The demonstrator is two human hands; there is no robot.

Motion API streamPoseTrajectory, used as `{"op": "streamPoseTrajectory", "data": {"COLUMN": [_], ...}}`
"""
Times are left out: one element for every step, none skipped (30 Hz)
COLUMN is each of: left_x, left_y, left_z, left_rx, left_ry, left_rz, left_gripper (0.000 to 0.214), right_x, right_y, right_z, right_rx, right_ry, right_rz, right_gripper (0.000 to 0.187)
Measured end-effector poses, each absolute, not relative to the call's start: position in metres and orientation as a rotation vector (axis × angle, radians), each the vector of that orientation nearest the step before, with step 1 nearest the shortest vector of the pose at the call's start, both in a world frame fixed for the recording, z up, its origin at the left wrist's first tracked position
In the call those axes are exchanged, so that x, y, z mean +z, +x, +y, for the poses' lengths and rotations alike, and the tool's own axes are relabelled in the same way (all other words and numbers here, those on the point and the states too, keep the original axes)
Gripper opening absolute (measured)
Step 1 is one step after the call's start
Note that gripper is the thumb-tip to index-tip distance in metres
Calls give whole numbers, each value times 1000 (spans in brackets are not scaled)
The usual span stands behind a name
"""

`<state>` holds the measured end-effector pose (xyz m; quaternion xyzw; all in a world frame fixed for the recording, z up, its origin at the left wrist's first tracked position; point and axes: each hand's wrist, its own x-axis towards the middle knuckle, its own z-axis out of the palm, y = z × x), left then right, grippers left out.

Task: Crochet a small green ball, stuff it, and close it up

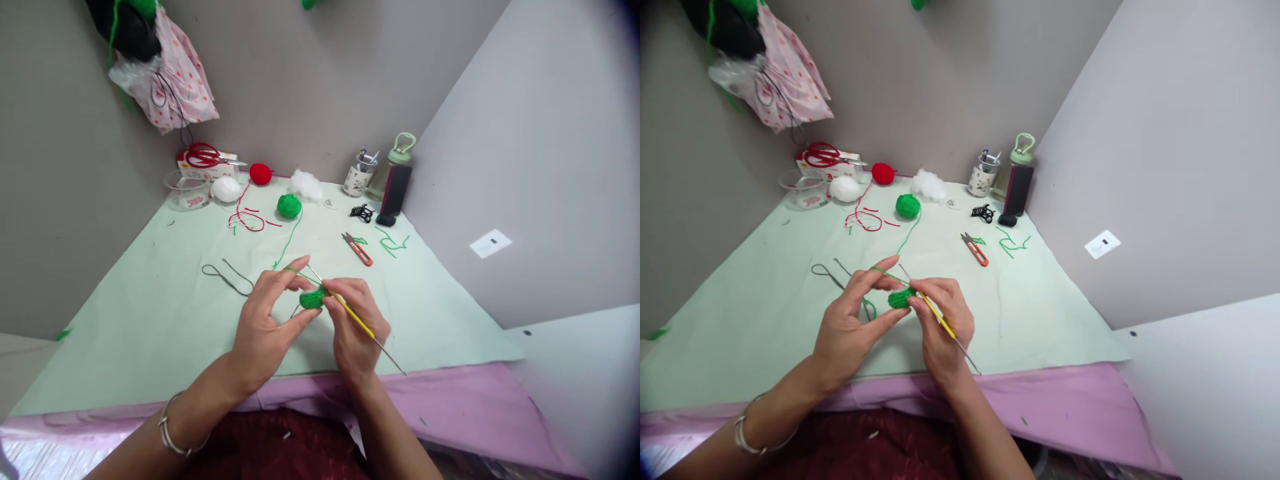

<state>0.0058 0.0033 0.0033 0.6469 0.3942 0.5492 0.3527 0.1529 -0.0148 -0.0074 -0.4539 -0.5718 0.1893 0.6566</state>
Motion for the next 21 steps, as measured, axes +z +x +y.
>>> {"op": "streamPoseTrajectory", "data": {"left_x": [6,8,10,11,13,14,16,16,17,17,17,16,16,15,14,14,14,14,14,15,16], "left_y": [5,5,4,3,2,1,0,-1,-1,-1,0,0,0,0,0,0,0,-1,-1,-1,-1], "left_z": [2,2,1,0,0,0,-1,-1,-1,-1,-1,-1,-1,-1,-1,-1,-1,-1,-1,-1,-1], "left_rx": [1371,1312,1251,1194,1148,1109,1081,1061,1050,1044,1042,1041,1040,1037,1035,1035,1038,1043,1050,1059,1068], "left_ry": [1593,1507,1419,1334,1258,1193,1136,1086,1042,1002,969,945,932,932,941,957,974,993,1012,1030,1047], "left_rz": [996,967,929,886,844,806,773,739,706,670,631,592,560,540,535,539,554,572,590,606,622], "left_gripper": [53,59,63,64,64,65,67,68,68,68,67,66,64,64,65,66,67,68,67,66,64], "right_x": [-9,-10,-10,-10,-10,-9,-9,-9,-8,-8,-8,-7,-7,-6,-6,-5,-5,-5,-5,-5,-5], "right_y": [152,151,151,150,151,151,152,154,156,158,160,161,163,165,166,166,167,167,166,166,165], "right_z": [-17,-18,-19,-19,-19,-19,-18,-18,-17,-16,-16,-16,-16,-16,-17,-17,-18,-18,-19,-19,-19], "right_rx": [410,405,411,427,453,491,540,597,655,710,755,786,802,808,807,802,795,786,776,763,746], "right_ry": [-1027,-1022,-1011,-998,-980,-959,-933,-904,-871,-841,-815,-799,-793,-798,-810,-826,-841,-852,-856,-858,-859], "right_rz": [-1282,-1265,-1247,-1230,-1215,-1203,-1194,-1188,-1186,-1188,-1192,-1195,-1198,-1202,-1206,-1214,-1224,-1235,-1246,-1253,-1255], "right_gripper": [23,24,24,22,21,19,17,15,14,13,13,12,11,10,8,8,9,10,11,12,13]}}
